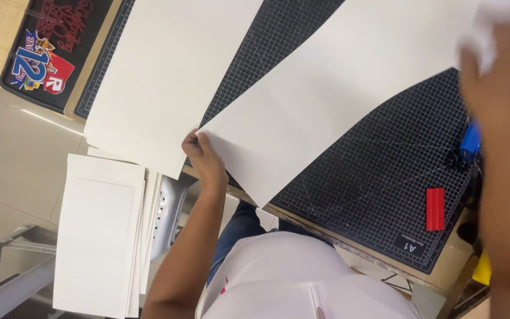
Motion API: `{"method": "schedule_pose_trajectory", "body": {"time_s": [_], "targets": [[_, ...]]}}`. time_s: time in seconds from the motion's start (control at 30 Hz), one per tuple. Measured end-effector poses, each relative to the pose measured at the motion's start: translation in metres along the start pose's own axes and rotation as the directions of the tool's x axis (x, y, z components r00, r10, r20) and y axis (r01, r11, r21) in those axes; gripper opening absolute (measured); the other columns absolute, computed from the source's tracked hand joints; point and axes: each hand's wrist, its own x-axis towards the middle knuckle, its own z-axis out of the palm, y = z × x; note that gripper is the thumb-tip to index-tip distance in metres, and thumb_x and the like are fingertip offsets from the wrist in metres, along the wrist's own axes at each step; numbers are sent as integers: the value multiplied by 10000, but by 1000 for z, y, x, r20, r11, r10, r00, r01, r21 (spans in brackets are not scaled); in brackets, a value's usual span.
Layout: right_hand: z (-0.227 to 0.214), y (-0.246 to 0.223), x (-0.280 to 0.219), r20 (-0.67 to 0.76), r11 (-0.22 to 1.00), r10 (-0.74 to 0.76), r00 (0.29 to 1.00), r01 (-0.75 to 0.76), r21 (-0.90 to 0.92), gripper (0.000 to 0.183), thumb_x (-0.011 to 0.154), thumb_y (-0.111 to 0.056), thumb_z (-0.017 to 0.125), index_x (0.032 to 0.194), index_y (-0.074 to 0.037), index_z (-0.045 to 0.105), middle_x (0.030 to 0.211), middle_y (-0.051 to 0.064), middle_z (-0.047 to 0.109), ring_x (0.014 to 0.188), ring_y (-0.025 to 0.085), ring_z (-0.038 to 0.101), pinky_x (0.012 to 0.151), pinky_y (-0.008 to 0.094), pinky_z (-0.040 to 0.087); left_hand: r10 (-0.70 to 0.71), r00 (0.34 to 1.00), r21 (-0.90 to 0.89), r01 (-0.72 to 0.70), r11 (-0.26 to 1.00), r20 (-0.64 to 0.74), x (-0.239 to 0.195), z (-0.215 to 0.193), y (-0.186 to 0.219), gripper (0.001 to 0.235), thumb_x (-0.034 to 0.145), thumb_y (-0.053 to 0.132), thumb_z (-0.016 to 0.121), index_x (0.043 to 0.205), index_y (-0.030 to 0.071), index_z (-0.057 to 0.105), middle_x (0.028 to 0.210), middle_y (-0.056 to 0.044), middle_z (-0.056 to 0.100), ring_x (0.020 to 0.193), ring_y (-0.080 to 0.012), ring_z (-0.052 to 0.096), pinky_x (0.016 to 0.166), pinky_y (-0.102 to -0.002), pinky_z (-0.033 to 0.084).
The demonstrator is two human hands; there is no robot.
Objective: The person applies glue to small rectangular pieces using a roller, then places them onto larger white sheets and smooths them with a red squeegee. The person repeats this process for multiple pieces, aligning them carefully on the sheets.
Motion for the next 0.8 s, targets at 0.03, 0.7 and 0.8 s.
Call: {"method": "schedule_pose_trajectory", "body": {"time_s": [0.03,0.7,0.8], "targets": [[-10,-31,-33,215,948,306,928,-276,-156,340,1217,-166,693,1474,51,645,1216,332,691,1078,515,628,889,562,462,177,981,-21,-176,984,76,-2,0,4,379,1042,371,459,1276,83,381,1227,-74,581,1040,-157,567,891,-312,464],[19,-91,-309,40,205,979,201,-949,-241,482,924,-288,881,1315,-59,719,1292,293,521,1175,488,468,972,609,432,91,236,249,-953,-171,967,-23,134,11,748,1062,647,60,1669,222,-34,1727,-104,-100,1567,-391,-129,1296,-540,-32],[15,-95,-301,90,141,988,128,-977,-159,566,948,-251,854,1396,-50,573,1326,275,481,1156,460,544,962,584,470,64,161,170,-968,-183,985,-19,133,13,780,1035,670,49,1670,221,-13,1720,-118,-99,1556,-408,-137,1294,-554,-32]]}}
